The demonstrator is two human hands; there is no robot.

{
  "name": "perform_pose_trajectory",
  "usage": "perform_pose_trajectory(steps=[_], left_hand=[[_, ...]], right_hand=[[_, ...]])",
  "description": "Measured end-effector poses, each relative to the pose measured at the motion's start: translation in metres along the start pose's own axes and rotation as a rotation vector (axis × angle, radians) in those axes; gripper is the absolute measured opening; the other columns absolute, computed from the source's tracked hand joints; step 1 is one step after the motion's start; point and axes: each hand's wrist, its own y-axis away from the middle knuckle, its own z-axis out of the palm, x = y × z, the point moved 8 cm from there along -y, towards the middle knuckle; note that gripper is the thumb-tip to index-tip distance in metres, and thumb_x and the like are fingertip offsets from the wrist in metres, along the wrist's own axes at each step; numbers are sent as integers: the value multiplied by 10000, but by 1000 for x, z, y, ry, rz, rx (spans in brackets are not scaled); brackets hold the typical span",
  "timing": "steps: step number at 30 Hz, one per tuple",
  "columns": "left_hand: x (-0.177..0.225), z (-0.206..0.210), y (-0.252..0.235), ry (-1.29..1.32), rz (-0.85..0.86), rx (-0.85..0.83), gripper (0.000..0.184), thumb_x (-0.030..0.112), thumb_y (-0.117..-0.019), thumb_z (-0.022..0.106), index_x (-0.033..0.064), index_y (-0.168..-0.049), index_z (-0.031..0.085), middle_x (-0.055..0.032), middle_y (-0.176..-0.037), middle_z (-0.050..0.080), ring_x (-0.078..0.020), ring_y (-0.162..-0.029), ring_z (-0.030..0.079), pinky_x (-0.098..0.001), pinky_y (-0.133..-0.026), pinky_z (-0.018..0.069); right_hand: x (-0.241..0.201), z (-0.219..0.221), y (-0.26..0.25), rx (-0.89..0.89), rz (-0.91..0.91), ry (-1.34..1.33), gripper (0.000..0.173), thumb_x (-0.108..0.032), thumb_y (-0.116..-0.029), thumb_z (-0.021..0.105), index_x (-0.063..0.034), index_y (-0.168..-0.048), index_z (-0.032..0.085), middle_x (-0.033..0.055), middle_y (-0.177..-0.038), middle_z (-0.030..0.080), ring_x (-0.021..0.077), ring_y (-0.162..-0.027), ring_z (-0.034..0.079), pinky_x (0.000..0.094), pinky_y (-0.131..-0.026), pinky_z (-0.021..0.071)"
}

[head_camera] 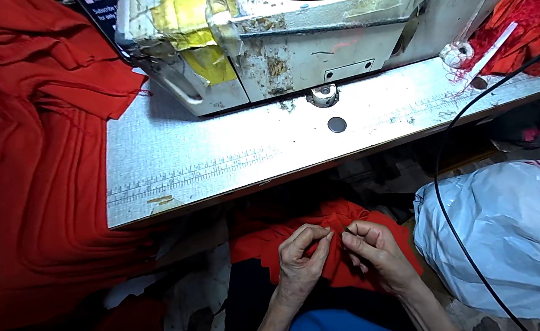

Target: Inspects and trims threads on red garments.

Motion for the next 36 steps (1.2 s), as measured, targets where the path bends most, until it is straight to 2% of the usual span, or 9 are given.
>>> perform_pose_trajectory(steps=[3, 5, 8, 12, 19, 23, 27, 31, 36], left_hand=[[-4, -6, -3, 89, -159, 70, 95, 55, -917, 689, 9, -901, 770, -58, -926, 747, -94, -863, 715, -210, -773, 605], [-11, -12, -4, 213, -305, 147, 120, 80, -928, 679, 29, -881, 777, -69, -933, 737, -126, -888, 709, -234, -781, 603], [-15, -15, -5, 403, -422, 209, 146, 46, -946, 637, 9, -916, 776, -109, -885, 749, -137, -822, 720, -258, -768, 600], [-11, -15, -5, 391, -387, 215, 155, 47, -975, 620, -2, -984, 767, -106, -835, 742, -126, -741, 711, -243, -709, 600], [10, -15, -13, 64, -84, 114, 129, 57, -981, 643, 27, -989, 768, -10, -944, 768, -56, -855, 724, -203, -792, 605], [-3, -9, -9, 223, -261, 19, 140, 122, -1010, 619, 42, -1032, 733, -22, -884, 727, -67, -761, 678, -193, -706, 572], [-6, -6, 1, 254, -333, -130, 477, 210, -889, 763, -7, -1280, 593, -66, -1000, 748, -150, -922, 724, -287, -847, 607], [-5, -5, 6, 110, -288, -86, 234, 119, -872, 757, -9, -1062, 708, -54, -954, 743, -122, -852, 720, -253, -776, 616], [-12, -13, 1, 236, -420, -50, 102, 80, -922, 711, 31, -979, 779, -69, -912, 747, -108, -784, 693, -216, -703, 578]], right_hand=[[-5, 0, 1, -59, -65, 183, 222, -323, -856, 798, -138, -870, 675, -120, -689, 572, -50, -588, 504, 128, -533, 406], [-15, -1, 3, 10, -180, 230, 220, -279, -825, 828, -135, -849, 664, -124, -671, 562, -63, -579, 485, 113, -525, 385], [-33, -2, 6, 148, -375, 236, 71, -154, -890, 742, -114, -933, 702, -91, -719, 622, -51, -539, 481, 116, -489, 399], [-39, 15, -5, 110, -386, 301, 182, -107, -936, 685, -99, -1108, 742, -9, -1057, 721, 11, -674, 596, 159, -586, 509], [-36, 27, -12, 165, -436, 486, 36, -106, -876, 748, -77, -868, 768, -25, -865, 703, -8, -733, 625, 124, -644, 518], [-18, 16, -18, 110, -170, 120, 43, -58, -899, 712, -62, -860, 730, -11, -767, 648, 4, -558, 508, 152, -504, 423], [-3, 11, -18, 67, 74, -270, 58, -22, -897, 646, -50, -860, 681, 7, -558, 537, 7, -392, 420, 154, -394, 378], [-3, 10, -19, 63, 39, -277, 60, 3, -875, 673, -41, -833, 670, 33, -579, 566, 13, -399, 443, 154, -401, 398], [-11, 3, -15, 78, -87, -171, 79, 2, -880, 696, -57, -833, 673, 53, -771, 646, 15, -434, 450, 158, -412, 419]])
